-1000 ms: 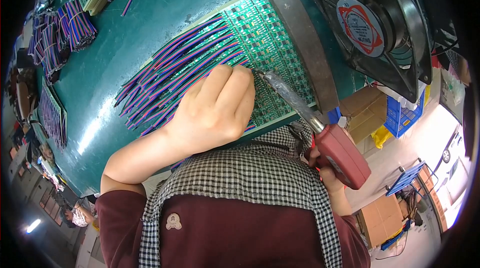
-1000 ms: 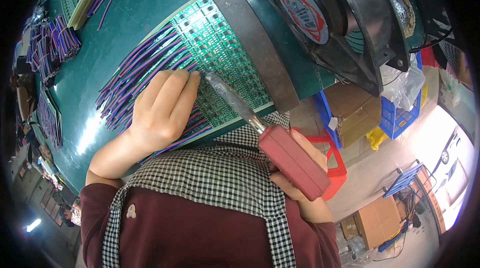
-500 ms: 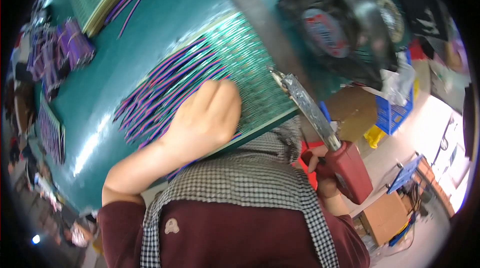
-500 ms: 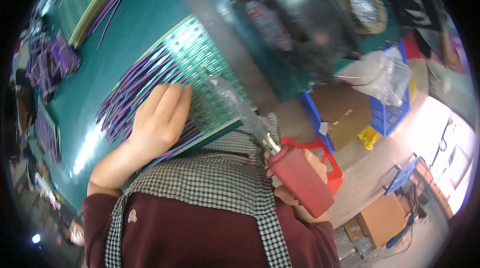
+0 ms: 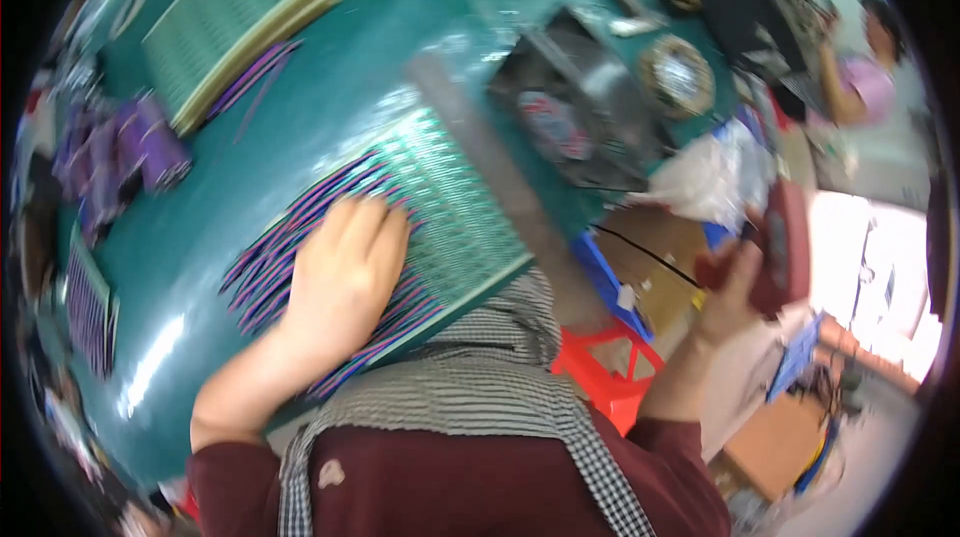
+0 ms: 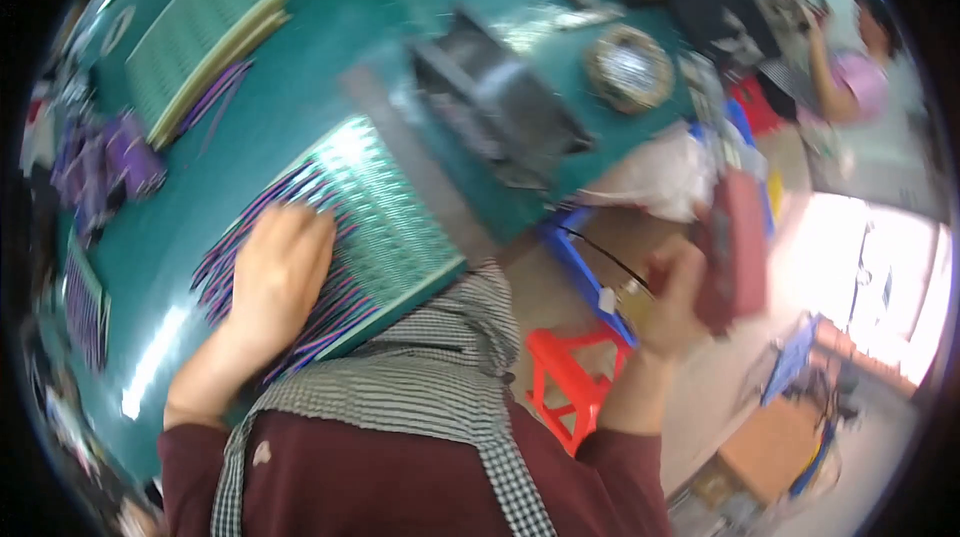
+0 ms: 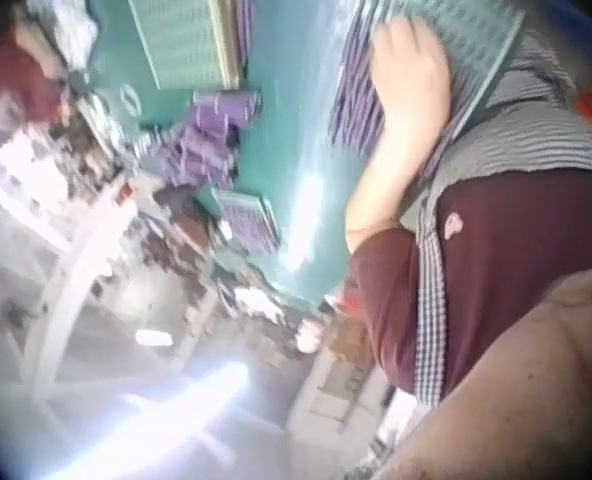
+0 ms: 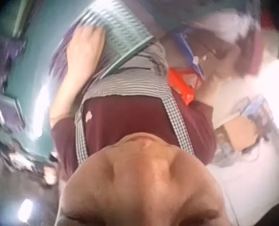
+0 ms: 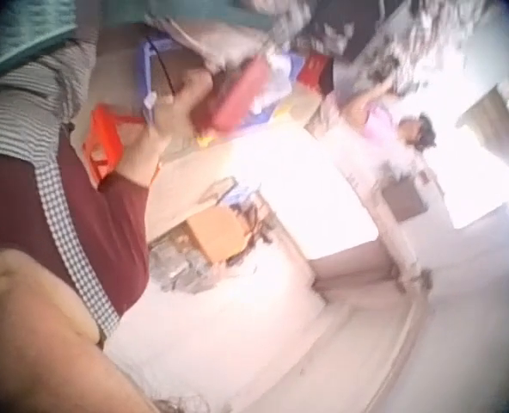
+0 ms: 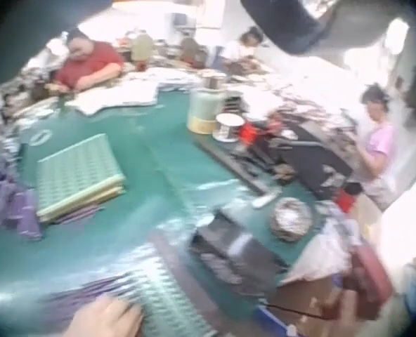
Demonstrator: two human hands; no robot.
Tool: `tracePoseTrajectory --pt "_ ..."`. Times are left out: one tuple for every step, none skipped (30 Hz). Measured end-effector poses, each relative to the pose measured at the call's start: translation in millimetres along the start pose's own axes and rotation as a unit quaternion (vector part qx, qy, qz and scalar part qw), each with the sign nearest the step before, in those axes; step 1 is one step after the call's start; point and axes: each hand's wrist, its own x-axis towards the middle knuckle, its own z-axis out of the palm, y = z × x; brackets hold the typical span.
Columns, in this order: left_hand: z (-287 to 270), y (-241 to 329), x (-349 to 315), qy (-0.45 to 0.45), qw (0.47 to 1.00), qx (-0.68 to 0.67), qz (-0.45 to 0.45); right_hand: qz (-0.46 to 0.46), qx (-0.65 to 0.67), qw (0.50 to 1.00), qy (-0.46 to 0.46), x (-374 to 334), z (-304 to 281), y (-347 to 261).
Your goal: The person applies hot glue to secure wires on an electronic circuit board using a hot glue gun.
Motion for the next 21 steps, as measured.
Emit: tracePoseTrajectory --pt "-7.6 -10.8 5.9 -0.017 0.998 0.014 -0.053 0.067 0.001 0.998 -0.02 -6.0 -12.7 -7.5" --pt "-15.5 -26.2 16.4 -0.03 0.994 0.023 -0.1 0.041 0.035 0.998 -0.036 -8.0 -25.3 -1.2" --pt "-11.0 -47.8 23.5 0.03 0.993 0.034 -0.111 0.022 0.054 0.998 -0.021 -12.8 -28.4 5.6" --pt "-4.1 -70.9 27.2 0.089 0.988 0.043 -0.118 0.003 0.054 0.999 0.002 -20.1 -28.4 9.9" --pt "-3.9 -89.9 28.5 0.097 0.983 0.047 -0.152 -0.005 0.067 0.998 -0.008 -25.6 -27.7 14.3" --pt "-3.0 -104.2 29.9 0.107 0.977 0.044 -0.181 -0.015 0.073 0.997 -0.014 -28.9 -29.0 15.5" --pt "-0.6 -113.9 31.6 0.107 0.976 0.052 -0.184 -0.013 0.081 0.996 -0.017 -32.8 -29.3 16.0" --pt "1.5 -121.6 33.1 0.105 0.973 0.03 -0.203 -0.016 0.089 0.996 -0.018 -36.5 -29.2 15.8" --pt "4.9 -126.4 35.9 0.103 0.97 0.003 -0.219 -0.018 0.091 0.996 -0.017 -39.6 -31.6 15.6" --pt "6.5 -131.7 38.9 0.102 0.971 0.005 -0.217 -0.017 0.092 0.996 -0.015 -41.8 -33.0 15.8" --pt "7.1 -136.8 41.1 0.08 0.97 0.009 -0.228 -0.025 0.093 0.995 -0.018 -44.0 -34.2 15.8" --pt "9.0 -140.1 44.2 0.058 0.97 0.01 -0.238 -0.034 0.092 0.995 -0.02 -44.9 -36.3 15.8" --pt "9.2 -141.9 46.0 0.063 0.972 0.008 -0.227 -0.034 0.09 0.995 -0.018 -45.7 -37.0 14.7" --pt "8.2 -143.2 47.3 0.062 0.972 0.007 -0.226 -0.033 0.09 0.995 -0.011 -46.7 -36.8 12.8" --pt "7.1 -144.6 49.8 0.051 0.972 0.003 -0.229 -0.033 0.088 0.996 -0.002 -47.4 -37.3 11.7" --pt "6.5 -146.1 51.5 0.039 0.972 -0.001 -0.232 -0.032 0.087 0.996 0.0 -48.0 -38.9 11.8" --pt "7.5 -148.1 52.0 0.042 0.977 0.008 -0.211 -0.037 0.087 0.996 0.001 -48.5 -40.6 11.9" --pt "7.6 -151.1 51.4 0.042 0.977 0.009 -0.21 -0.042 0.088 0.995 0.0 -48.6 -41.2 12.0" --pt "7.5 -154.0 50.3 0.041 0.984 0.084 -0.152 -0.042 0.089 0.995 0.0 -48.6 -41.2 11.6" --pt "6.5 -155.2 49.2 0.039 0.982 0.16 -0.093 -0.044 0.093 0.995 0.004 -48.1 -40.7 10.8" --pt "3.3 -150.9 51.5 0.039 0.983 0.158 -0.09 -0.044 0.094 0.995 0.011 -48.4 -41.3 10.0"
